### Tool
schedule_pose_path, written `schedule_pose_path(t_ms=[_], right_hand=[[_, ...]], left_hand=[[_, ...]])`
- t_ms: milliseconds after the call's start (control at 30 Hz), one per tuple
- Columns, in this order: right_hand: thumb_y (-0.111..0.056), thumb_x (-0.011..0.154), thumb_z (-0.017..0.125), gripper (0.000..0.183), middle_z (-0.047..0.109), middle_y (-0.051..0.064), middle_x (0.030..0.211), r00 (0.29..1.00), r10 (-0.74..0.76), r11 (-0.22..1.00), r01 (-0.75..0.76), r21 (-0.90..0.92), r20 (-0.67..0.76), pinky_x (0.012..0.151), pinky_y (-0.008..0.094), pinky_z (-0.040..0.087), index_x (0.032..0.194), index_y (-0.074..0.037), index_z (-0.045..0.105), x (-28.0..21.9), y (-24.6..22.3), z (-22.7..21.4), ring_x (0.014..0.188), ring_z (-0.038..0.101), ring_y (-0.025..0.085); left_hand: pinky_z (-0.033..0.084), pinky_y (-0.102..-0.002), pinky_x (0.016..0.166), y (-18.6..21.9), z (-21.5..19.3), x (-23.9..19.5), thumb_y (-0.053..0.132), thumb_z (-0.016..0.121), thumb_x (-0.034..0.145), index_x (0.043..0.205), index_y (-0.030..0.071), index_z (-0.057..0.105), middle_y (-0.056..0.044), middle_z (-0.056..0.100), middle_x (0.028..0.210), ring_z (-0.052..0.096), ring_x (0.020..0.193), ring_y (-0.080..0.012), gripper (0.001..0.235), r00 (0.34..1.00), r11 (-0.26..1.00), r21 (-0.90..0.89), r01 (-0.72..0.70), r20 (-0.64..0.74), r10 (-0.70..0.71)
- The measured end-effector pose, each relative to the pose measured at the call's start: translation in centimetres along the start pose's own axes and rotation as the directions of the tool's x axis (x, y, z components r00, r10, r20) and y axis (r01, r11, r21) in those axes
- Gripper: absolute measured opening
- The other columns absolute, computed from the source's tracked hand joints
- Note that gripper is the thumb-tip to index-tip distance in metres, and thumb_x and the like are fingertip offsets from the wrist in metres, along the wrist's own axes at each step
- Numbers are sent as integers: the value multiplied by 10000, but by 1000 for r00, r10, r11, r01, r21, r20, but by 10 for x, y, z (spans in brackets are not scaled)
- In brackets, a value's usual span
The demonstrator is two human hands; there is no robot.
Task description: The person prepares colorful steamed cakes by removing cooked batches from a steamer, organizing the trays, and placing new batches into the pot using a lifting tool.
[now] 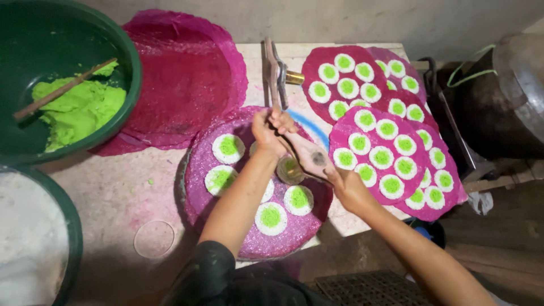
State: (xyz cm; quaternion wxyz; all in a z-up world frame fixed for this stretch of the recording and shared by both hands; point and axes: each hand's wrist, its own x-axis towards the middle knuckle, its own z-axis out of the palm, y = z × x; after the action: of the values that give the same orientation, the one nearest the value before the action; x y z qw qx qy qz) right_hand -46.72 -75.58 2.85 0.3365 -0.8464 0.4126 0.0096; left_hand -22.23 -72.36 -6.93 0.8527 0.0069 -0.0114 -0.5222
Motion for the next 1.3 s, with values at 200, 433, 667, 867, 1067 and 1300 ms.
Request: schedule_pose_path(t_ms=[200,433,667,867,1067,1300], right_hand=[[-480,1055,465,594,647,224,724,969,-195,979,184,-85,-148,660,475,496,980,59,702,14,13,-3,682,639,358],[-508,1010,493,574,599,24,677,988,-131,885,155,438,-85,542,284,446,1069,28,688,14,27,12,595,521,94],[-572,1026,464,625,495,12,595,942,-135,934,225,278,-308,489,279,354,814,-2,612,21,57,25,551,459,96],[-588,1075,368,661,449,28,536,901,32,845,207,494,-432,434,307,312,698,-55,467,24,94,33,460,424,127],[-551,1094,333,602,430,-16,572,861,-11,710,365,603,-508,433,291,310,760,-85,515,10,78,32,472,413,109],[-383,1098,457,354,498,-35,694,906,-237,739,403,540,-352,509,245,361,933,-96,584,30,-25,68,593,449,70]], left_hand=[[418,-361,636,4,28,13,417,409,941,756,158,474,37,368,589,399,536,-145,325,1000,1000,4,-28,11,28],[341,-315,462,8,-21,-11,633,117,1019,1010,149,606,-42,575,721,492,558,-169,688,897,688,603,403,-409,-167],[544,-373,543,-8,-103,-42,40,591,955,1291,41,613,-206,623,1052,675,722,-208,337,991,-226,972,-64,35,-131],[583,-403,699,-5,-31,-108,-15,608,866,1425,168,597,-124,732,1129,730,839,-283,588,946,-754,577,-313,263,-191],[580,-408,704,15,57,-134,177,703,874,1311,171,647,-77,761,1055,735,814,-273,440,936,-692,661,-289,347,-59],[566,-383,645,114,77,-242,286,734,880,1227,187,702,-87,775,915,740,735,-230,362,925,-483,871,86,111,364]])
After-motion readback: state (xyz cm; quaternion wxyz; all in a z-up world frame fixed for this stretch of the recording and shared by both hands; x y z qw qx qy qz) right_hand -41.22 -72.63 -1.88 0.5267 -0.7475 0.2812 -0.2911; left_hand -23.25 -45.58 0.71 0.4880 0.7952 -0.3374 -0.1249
